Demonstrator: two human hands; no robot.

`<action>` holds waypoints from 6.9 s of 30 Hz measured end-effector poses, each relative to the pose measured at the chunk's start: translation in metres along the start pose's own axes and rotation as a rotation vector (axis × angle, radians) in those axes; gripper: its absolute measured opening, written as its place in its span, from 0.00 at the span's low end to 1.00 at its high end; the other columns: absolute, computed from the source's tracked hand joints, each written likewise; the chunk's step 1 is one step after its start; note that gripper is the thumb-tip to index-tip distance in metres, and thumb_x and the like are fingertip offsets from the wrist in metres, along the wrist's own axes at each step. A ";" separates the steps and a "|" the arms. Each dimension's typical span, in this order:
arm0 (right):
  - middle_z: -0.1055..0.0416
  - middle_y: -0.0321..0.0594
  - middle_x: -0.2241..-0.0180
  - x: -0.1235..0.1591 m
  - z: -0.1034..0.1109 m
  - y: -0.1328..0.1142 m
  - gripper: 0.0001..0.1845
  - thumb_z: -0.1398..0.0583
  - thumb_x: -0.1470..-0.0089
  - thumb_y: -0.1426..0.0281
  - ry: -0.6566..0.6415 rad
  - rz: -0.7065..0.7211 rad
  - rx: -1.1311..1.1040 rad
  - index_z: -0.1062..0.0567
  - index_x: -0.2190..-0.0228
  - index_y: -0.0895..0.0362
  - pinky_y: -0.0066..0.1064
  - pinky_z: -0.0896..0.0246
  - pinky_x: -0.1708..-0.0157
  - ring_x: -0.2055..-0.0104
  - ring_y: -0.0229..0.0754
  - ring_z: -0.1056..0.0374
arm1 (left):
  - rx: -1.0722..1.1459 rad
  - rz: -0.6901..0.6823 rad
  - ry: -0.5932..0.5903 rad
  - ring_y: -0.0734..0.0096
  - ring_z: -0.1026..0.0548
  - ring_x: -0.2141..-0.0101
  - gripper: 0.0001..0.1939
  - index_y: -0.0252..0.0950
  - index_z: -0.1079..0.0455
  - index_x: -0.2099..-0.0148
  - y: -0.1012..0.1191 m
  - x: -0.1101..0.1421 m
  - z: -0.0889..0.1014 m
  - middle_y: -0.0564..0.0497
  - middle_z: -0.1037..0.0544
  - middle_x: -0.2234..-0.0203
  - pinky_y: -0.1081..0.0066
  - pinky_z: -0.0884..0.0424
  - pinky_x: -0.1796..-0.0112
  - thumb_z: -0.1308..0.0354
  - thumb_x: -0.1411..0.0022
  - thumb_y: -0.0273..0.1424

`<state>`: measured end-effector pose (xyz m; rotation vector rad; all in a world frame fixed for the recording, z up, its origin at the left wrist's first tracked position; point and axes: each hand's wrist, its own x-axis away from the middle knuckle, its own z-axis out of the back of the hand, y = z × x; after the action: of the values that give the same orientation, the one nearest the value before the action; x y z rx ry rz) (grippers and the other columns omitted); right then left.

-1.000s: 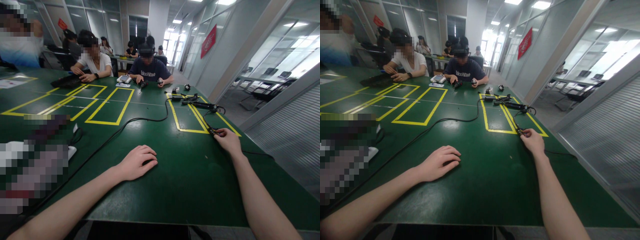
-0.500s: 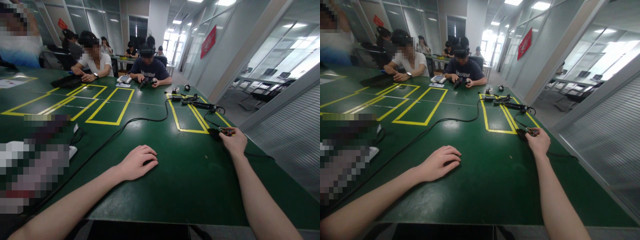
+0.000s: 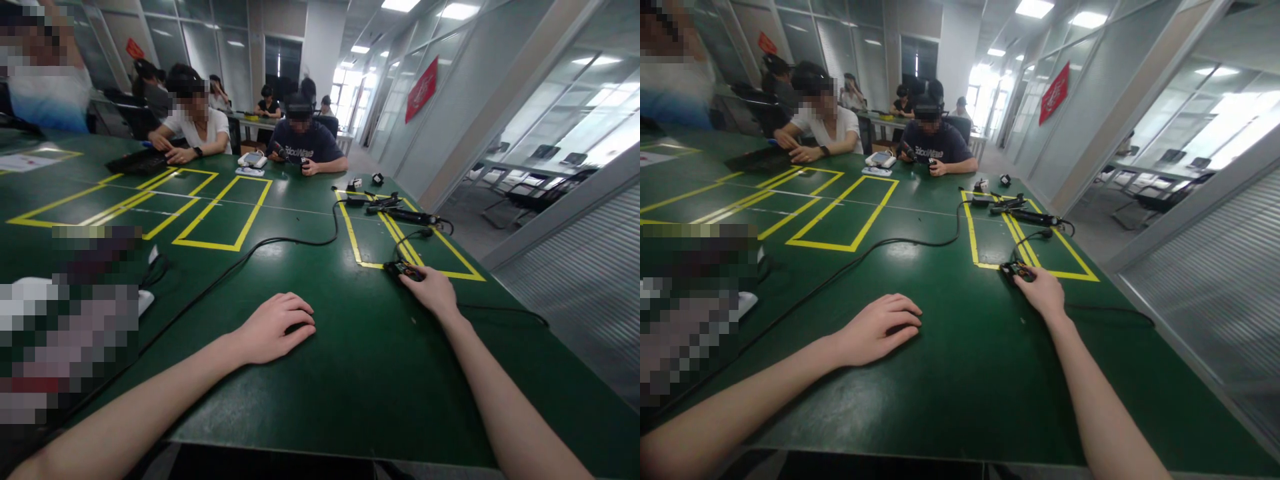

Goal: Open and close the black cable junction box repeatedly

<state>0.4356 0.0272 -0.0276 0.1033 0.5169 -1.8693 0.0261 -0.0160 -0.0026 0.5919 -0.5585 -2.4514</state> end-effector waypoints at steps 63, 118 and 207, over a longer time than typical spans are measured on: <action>0.22 0.46 0.55 0.113 0.014 -0.149 0.22 0.35 0.49 0.74 -0.351 1.034 -0.636 0.25 0.50 0.53 0.44 0.28 0.54 0.55 0.50 0.27 | 0.009 0.070 -0.005 0.75 0.31 0.73 0.04 0.36 0.26 0.64 -0.012 0.004 0.023 0.57 0.30 0.74 0.75 0.38 0.71 0.37 0.43 0.25; 0.32 0.33 0.80 0.097 0.025 -0.128 0.06 0.42 0.47 0.75 -0.471 1.070 -0.573 0.29 0.74 0.55 0.26 0.48 0.76 0.79 0.34 0.39 | 0.193 -0.001 0.046 0.76 0.36 0.76 0.01 0.37 0.36 0.68 0.003 0.007 0.017 0.57 0.34 0.76 0.75 0.40 0.73 0.46 0.44 0.26; 0.20 0.47 0.52 0.098 0.013 -0.135 0.11 0.32 0.45 0.71 -0.538 0.927 -0.840 0.30 0.65 0.53 0.42 0.30 0.50 0.51 0.48 0.23 | -0.009 0.152 -0.013 0.63 0.23 0.59 0.17 0.40 0.30 0.52 -0.001 0.004 0.014 0.51 0.23 0.59 0.67 0.28 0.57 0.34 0.44 0.31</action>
<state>0.2794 -0.0284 -0.0064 -0.6074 0.6744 -0.6344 0.0153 -0.0146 0.0070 0.5115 -0.5758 -2.3149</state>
